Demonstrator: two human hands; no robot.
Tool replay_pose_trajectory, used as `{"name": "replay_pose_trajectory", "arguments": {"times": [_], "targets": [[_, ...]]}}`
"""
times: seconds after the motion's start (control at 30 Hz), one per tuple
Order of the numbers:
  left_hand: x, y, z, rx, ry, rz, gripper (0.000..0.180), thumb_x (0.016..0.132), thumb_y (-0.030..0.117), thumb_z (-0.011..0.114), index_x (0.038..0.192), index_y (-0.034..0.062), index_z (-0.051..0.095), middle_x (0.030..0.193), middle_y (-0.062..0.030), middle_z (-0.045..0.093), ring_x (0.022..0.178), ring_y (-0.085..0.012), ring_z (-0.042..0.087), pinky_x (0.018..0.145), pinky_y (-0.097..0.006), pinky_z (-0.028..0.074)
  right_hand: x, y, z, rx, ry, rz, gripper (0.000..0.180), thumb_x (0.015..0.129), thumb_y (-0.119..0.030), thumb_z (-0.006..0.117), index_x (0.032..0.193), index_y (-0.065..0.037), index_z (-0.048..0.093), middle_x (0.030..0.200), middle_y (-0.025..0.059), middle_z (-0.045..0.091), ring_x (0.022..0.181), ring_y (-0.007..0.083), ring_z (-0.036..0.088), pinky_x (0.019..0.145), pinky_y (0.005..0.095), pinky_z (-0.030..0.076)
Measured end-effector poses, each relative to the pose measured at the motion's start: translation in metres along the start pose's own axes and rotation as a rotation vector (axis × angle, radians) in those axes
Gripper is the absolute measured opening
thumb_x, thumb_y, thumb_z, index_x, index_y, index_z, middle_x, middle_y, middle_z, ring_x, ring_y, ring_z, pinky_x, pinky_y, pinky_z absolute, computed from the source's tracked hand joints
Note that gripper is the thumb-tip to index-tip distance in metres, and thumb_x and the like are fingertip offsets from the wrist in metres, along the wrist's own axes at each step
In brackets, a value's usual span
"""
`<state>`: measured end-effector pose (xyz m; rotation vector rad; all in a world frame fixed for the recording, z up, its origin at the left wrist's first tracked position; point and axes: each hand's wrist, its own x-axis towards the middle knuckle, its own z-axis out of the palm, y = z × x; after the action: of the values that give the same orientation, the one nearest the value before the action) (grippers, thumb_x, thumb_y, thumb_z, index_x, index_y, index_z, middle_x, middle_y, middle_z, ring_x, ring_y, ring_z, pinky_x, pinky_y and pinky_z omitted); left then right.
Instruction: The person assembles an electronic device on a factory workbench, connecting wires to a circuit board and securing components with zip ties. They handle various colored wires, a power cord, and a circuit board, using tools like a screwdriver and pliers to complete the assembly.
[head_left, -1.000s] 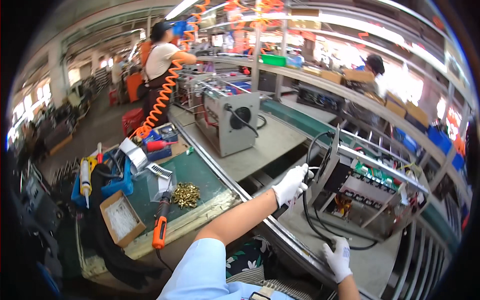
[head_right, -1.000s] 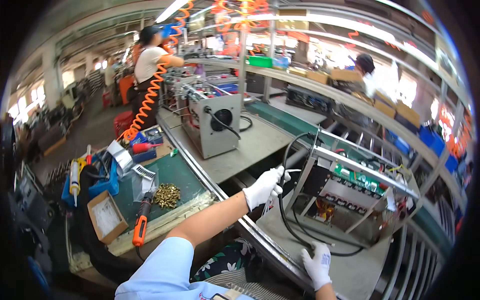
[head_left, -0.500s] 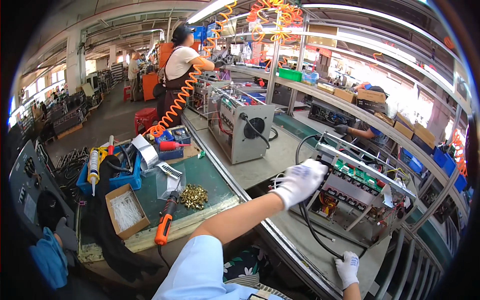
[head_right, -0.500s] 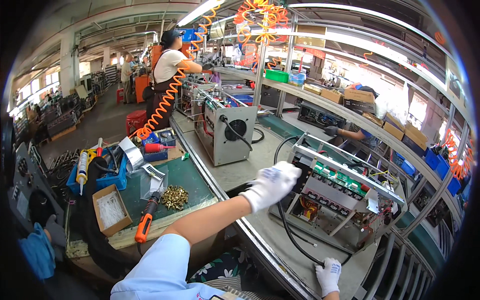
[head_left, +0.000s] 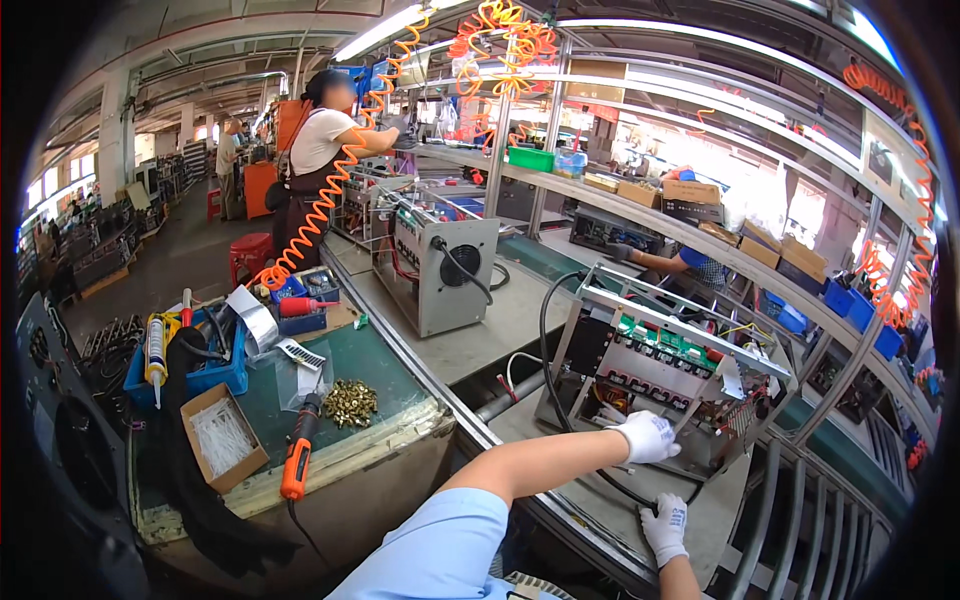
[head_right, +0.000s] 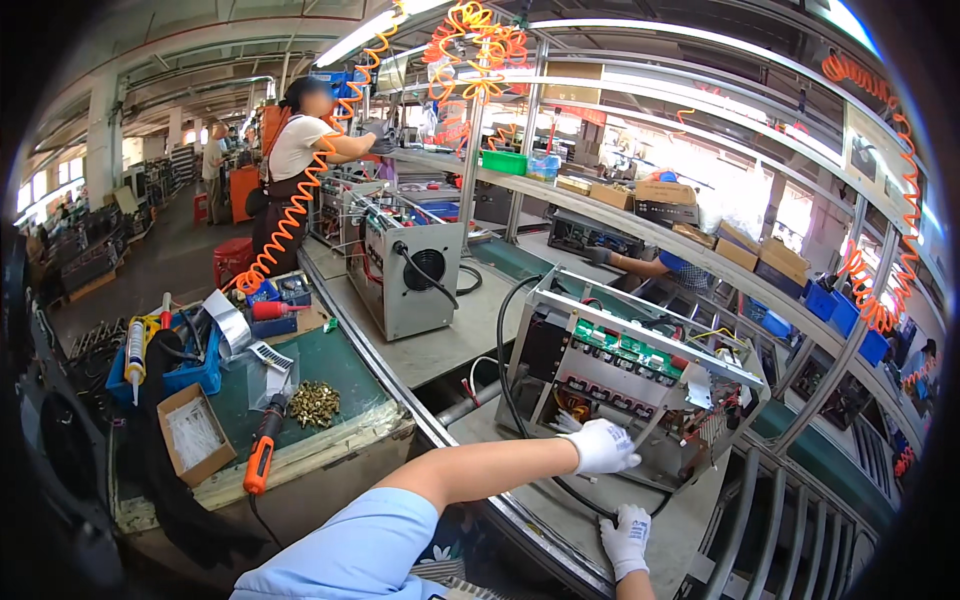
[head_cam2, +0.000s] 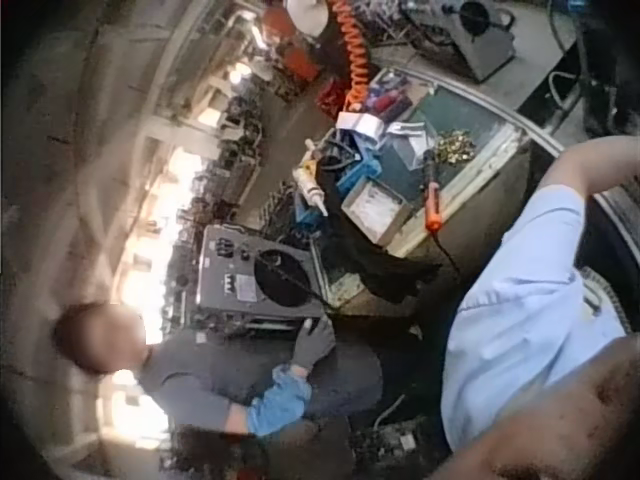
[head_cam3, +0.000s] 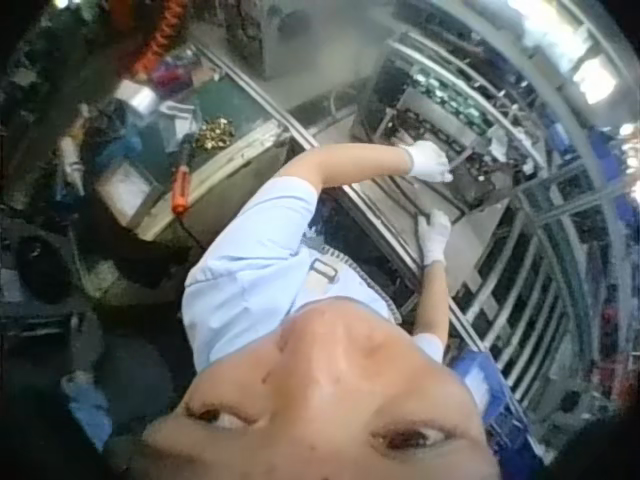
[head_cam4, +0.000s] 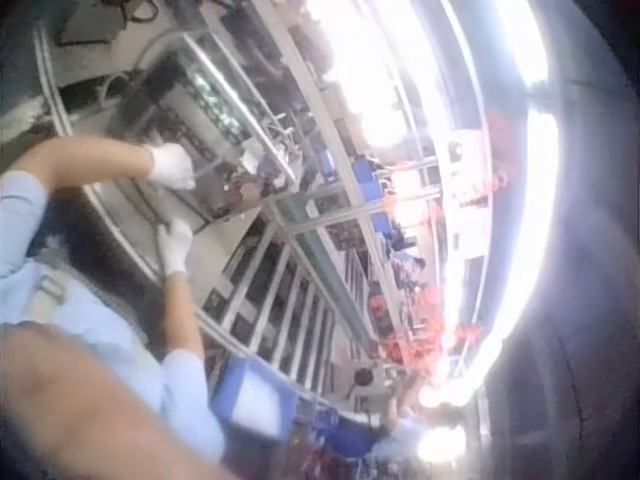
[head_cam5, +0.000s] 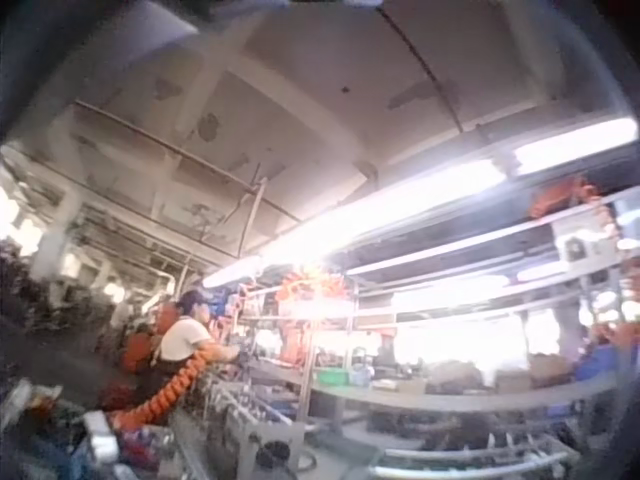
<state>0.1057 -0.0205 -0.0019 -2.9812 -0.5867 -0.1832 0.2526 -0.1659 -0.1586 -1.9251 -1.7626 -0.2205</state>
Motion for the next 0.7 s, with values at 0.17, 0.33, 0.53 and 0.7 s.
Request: {"name": "replay_pose_trajectory", "arguments": {"times": [0.17, 0.33, 0.53, 0.7], "targets": [[-0.017, -0.003, -0.105, 0.086, 0.365, -0.017, 0.014, 0.085, 0.014, 0.054, 0.089, 0.0078, 0.066, 0.087, -0.0142, 0.068, 0.074, -0.0291, 0.068, 0.057, -0.044, 0.056, -0.007, -0.001, -0.009, -0.018, 0.158, -0.068, 0.019, 0.066, -0.017, 0.071, 0.071, -0.006, 0.056, 0.078, 0.0158, 0.058, 0.080, 0.0372, 0.055, 0.072, 0.0479, 0.042], [0.000, -0.113, -0.123, 0.104, 0.767, -0.142, 0.025, 0.094, 0.021, 0.044, 0.092, 0.0091, 0.066, 0.086, -0.0164, 0.066, 0.089, -0.0338, 0.064, 0.073, -0.046, 0.051, 0.004, -0.022, -0.009, -0.005, 0.019, 0.010, 0.021, 0.070, -0.026, 0.070, 0.074, -0.007, 0.063, 0.080, 0.0148, 0.063, 0.082, 0.0348, 0.059, 0.076, 0.0446, 0.045], [0.025, -0.099, -0.126, -0.020, 0.348, -0.340, 0.052, 0.096, 0.050, 0.040, 0.091, 0.0098, 0.073, 0.091, -0.0158, 0.070, 0.088, -0.0337, 0.067, 0.076, -0.044, 0.051, 0.000, -0.015, -0.001, 0.010, 0.049, 0.008, 0.020, 0.071, -0.027, 0.071, 0.076, -0.009, 0.064, 0.081, 0.0138, 0.063, 0.084, 0.0332, 0.059, 0.079, 0.0438, 0.045], [0.030, -0.094, -0.136, -0.025, 0.323, -0.251, 0.058, 0.093, 0.058, 0.043, 0.091, 0.0088, 0.074, 0.089, -0.0149, 0.071, 0.089, -0.0306, 0.069, 0.078, -0.044, 0.053, -0.002, -0.001, -0.003, -0.019, 0.111, -0.041, 0.023, 0.065, -0.022, 0.073, 0.073, -0.008, 0.057, 0.076, 0.0142, 0.059, 0.079, 0.0356, 0.055, 0.075, 0.0459, 0.042]]}}
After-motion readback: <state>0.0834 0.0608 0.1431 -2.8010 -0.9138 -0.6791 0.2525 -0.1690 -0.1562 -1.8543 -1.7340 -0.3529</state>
